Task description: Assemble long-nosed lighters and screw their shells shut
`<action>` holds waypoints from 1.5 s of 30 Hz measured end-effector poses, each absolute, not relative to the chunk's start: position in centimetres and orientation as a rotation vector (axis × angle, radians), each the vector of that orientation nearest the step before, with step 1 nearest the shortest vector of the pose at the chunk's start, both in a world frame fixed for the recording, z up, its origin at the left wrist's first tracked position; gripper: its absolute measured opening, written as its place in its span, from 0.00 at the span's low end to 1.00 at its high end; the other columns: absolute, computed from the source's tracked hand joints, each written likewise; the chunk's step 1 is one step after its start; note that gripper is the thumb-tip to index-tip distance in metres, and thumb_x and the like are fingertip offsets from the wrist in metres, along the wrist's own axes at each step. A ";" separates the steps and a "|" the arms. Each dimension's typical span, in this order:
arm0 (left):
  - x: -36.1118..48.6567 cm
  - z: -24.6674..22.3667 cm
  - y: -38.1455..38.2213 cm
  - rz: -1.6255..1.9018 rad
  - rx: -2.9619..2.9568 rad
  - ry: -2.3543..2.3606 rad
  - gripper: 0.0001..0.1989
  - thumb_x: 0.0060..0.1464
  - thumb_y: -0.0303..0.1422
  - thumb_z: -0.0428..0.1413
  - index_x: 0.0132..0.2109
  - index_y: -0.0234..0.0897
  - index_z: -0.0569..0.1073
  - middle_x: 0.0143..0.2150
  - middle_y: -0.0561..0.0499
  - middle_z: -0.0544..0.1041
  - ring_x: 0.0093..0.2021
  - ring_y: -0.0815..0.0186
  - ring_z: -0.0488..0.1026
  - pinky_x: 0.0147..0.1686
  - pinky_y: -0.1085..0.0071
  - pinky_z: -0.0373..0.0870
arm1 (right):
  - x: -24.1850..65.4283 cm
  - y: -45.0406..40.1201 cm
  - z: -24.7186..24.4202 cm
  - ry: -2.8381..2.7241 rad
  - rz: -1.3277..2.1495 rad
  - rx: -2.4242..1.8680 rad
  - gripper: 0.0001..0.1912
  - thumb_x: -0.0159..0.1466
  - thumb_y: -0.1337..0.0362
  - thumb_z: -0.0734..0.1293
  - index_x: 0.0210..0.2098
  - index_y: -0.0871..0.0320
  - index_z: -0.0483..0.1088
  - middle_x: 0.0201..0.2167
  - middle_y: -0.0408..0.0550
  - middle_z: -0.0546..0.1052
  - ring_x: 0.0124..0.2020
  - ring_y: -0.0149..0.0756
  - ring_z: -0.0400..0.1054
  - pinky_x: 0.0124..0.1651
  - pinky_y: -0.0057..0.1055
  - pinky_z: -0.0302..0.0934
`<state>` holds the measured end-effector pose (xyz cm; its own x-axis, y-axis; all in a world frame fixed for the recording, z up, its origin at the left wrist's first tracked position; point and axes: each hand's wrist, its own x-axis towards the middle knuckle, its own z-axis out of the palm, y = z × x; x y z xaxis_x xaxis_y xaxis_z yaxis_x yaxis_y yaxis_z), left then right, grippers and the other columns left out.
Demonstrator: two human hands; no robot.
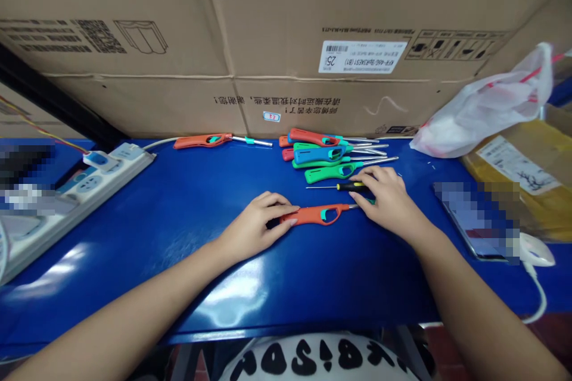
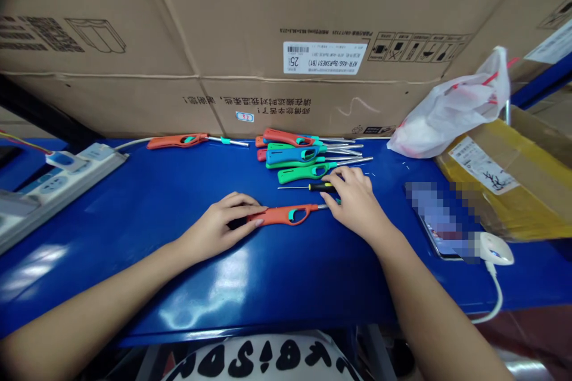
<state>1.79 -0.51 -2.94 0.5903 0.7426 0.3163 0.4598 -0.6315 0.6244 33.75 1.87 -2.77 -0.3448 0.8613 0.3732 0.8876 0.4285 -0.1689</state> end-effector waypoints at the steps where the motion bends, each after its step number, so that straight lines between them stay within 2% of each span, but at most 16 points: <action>1: 1.8 -2.9 -0.5 0.772 2.363 0.963 0.14 0.67 0.34 0.56 0.56 0.38 0.79 0.48 0.43 0.79 0.48 0.60 0.76 0.51 0.60 0.76 | 34.1 2.0 -2.9 -2.293 -0.079 -1.514 0.10 0.66 0.61 0.67 0.47 0.52 0.75 0.44 0.54 0.77 0.46 0.51 0.69 0.43 0.47 0.65; 5: 1.6 -3.0 -0.4 0.758 2.408 0.978 0.16 0.66 0.36 0.56 0.57 0.37 0.77 0.48 0.43 0.79 0.48 0.59 0.75 0.51 0.58 0.75 | 34.9 2.1 -2.2 -2.304 0.141 -1.430 0.07 0.67 0.63 0.66 0.44 0.54 0.74 0.43 0.52 0.79 0.43 0.47 0.73 0.46 0.46 0.66; 9: 1.6 -3.1 -0.3 0.740 2.421 0.991 0.15 0.66 0.37 0.57 0.56 0.38 0.78 0.46 0.44 0.78 0.46 0.59 0.75 0.50 0.59 0.74 | 35.1 2.1 -0.3 -1.925 0.281 -1.296 0.10 0.65 0.57 0.70 0.43 0.53 0.75 0.42 0.50 0.80 0.43 0.44 0.75 0.48 0.43 0.68; 12: 1.5 -3.2 -0.2 0.692 2.440 1.012 0.15 0.65 0.37 0.58 0.56 0.37 0.78 0.45 0.44 0.77 0.45 0.59 0.75 0.49 0.59 0.74 | 35.6 2.3 0.6 -1.484 0.278 -1.277 0.12 0.61 0.53 0.74 0.38 0.53 0.76 0.32 0.46 0.78 0.30 0.39 0.72 0.37 0.38 0.69; 14: 1.5 -3.2 -0.1 0.666 2.449 1.000 0.16 0.65 0.37 0.59 0.55 0.36 0.77 0.45 0.44 0.77 0.45 0.59 0.75 0.49 0.59 0.73 | 36.1 2.6 0.7 -1.289 0.271 -1.252 0.14 0.61 0.49 0.73 0.37 0.53 0.74 0.23 0.41 0.72 0.20 0.35 0.65 0.25 0.35 0.63; 17: 1.6 -3.1 -0.2 0.658 2.456 0.968 0.16 0.65 0.37 0.58 0.55 0.35 0.77 0.44 0.44 0.76 0.45 0.59 0.74 0.49 0.59 0.73 | 37.0 3.0 0.4 -1.188 0.244 -1.291 0.16 0.63 0.46 0.70 0.36 0.51 0.68 0.18 0.39 0.66 0.16 0.34 0.60 0.18 0.34 0.56; 23: 2.2 -3.5 -1.0 0.669 2.460 0.940 0.16 0.65 0.36 0.59 0.56 0.36 0.76 0.44 0.45 0.76 0.45 0.59 0.74 0.48 0.60 0.71 | 38.1 3.4 -0.3 -1.211 0.107 -1.557 0.16 0.64 0.47 0.69 0.36 0.52 0.66 0.17 0.37 0.69 0.16 0.36 0.67 0.20 0.33 0.63; 33: 2.2 -4.2 -1.0 0.721 2.452 0.960 0.18 0.64 0.40 0.59 0.57 0.36 0.75 0.47 0.43 0.77 0.46 0.58 0.73 0.49 0.59 0.70 | 38.3 3.6 -0.8 -1.286 -0.008 -1.517 0.13 0.65 0.52 0.68 0.37 0.54 0.68 0.21 0.37 0.69 0.16 0.33 0.67 0.21 0.31 0.64; 38: 2.2 -4.2 -1.0 0.720 2.454 0.949 0.19 0.65 0.41 0.59 0.57 0.36 0.75 0.48 0.43 0.77 0.47 0.58 0.73 0.49 0.59 0.69 | 37.4 3.5 -0.2 -1.140 0.190 -1.314 0.13 0.64 0.52 0.71 0.36 0.52 0.67 0.19 0.35 0.69 0.15 0.30 0.65 0.16 0.27 0.61; 42: 2.4 -4.2 -1.1 0.710 2.442 0.926 0.19 0.65 0.41 0.59 0.58 0.38 0.76 0.49 0.43 0.77 0.48 0.58 0.72 0.50 0.59 0.69 | 34.9 3.0 1.0 -0.948 0.371 -1.060 0.17 0.62 0.48 0.72 0.34 0.54 0.67 0.26 0.38 0.74 0.13 0.26 0.61 0.11 0.26 0.57; 45: 2.7 -3.8 -1.4 0.746 2.397 0.918 0.19 0.63 0.40 0.61 0.58 0.39 0.77 0.50 0.43 0.78 0.50 0.57 0.73 0.52 0.58 0.70 | 32.1 2.1 2.2 -0.931 0.676 -0.975 0.20 0.61 0.46 0.73 0.32 0.56 0.68 0.28 0.40 0.74 0.14 0.24 0.61 0.11 0.24 0.55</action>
